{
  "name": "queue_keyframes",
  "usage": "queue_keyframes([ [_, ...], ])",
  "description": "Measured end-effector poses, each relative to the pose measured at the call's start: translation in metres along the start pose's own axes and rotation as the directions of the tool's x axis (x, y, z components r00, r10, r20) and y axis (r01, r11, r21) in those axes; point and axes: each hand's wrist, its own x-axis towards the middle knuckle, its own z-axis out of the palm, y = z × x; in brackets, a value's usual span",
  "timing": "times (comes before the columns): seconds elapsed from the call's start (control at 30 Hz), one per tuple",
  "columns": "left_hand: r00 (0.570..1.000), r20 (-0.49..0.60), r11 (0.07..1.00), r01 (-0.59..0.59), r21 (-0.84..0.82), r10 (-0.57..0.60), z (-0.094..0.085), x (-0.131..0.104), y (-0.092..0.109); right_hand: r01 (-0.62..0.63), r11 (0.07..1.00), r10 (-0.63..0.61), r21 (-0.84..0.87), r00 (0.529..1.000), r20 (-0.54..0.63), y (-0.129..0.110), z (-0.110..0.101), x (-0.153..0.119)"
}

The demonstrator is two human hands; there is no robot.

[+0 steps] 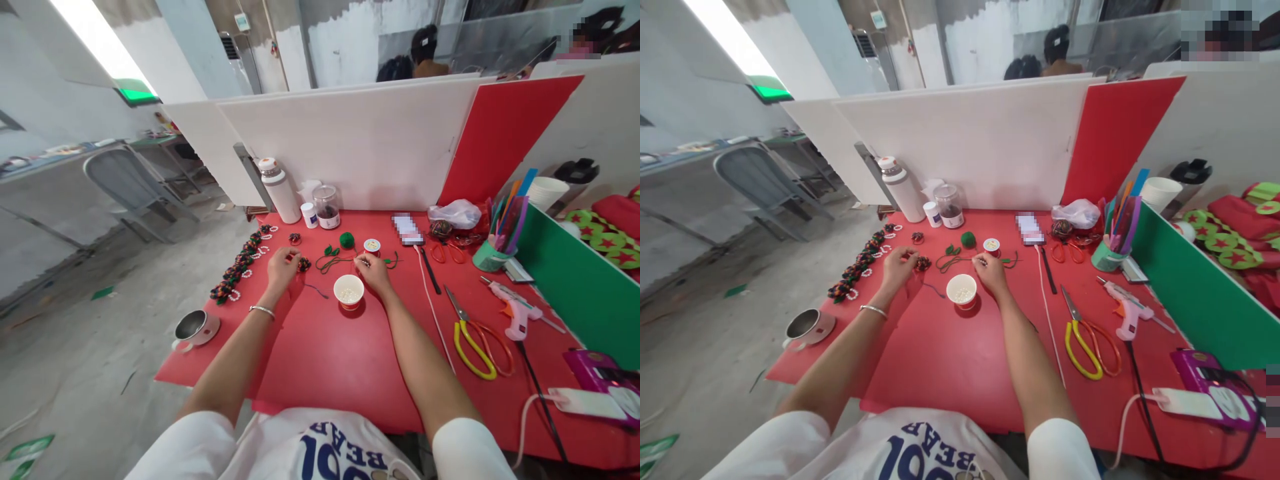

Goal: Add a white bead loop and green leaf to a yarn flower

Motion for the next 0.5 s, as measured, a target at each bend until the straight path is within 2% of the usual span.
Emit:
queue_keyframes([
  [0.1, 0.999, 0.003, 0.997, -0.047, 0.067, 0.046, -0.010, -0.012, -0.006, -0.011, 1.000, 0.010, -0.015, 1.000, -0.023, -0.002, 0.001, -0.001],
  [0.17, 0.975, 0.157, 0.978, -0.177, 0.111, 0.158, -0.008, -0.026, -0.004, -0.021, 0.999, 0.020, -0.025, 0.999, -0.033, -0.003, 0.000, -0.003],
  [0.23, 0.912, 0.364, 0.972, -0.228, 0.064, 0.190, -0.004, -0.042, 0.001, -0.035, 0.999, 0.034, -0.034, 0.998, -0.049, -0.003, -0.003, -0.006],
  [0.3, 0.809, 0.547, 0.970, -0.244, -0.018, 0.214, 0.003, -0.057, 0.009, -0.055, 0.998, 0.051, -0.043, 0.996, -0.075, -0.003, -0.009, -0.012],
  [0.33, 0.760, 0.607, 0.965, -0.257, -0.052, 0.235, 0.007, -0.064, 0.013, -0.066, 0.997, 0.061, -0.047, 0.994, -0.094, -0.003, -0.013, -0.015],
  [0.4, 0.707, 0.662, 0.962, -0.257, -0.089, 0.250, 0.017, -0.075, 0.021, -0.088, 0.995, 0.080, -0.056, 0.987, -0.137, -0.003, -0.021, -0.024],
  [0.43, 0.714, 0.662, 0.969, -0.233, -0.082, 0.228, 0.024, -0.080, 0.024, -0.098, 0.993, 0.088, -0.060, 0.983, -0.159, -0.004, -0.026, -0.028],
  [0.5, 0.784, 0.606, 0.991, -0.121, -0.059, 0.132, 0.038, -0.086, 0.031, -0.112, 0.991, 0.096, -0.068, 0.976, -0.196, -0.006, -0.033, -0.038],
])
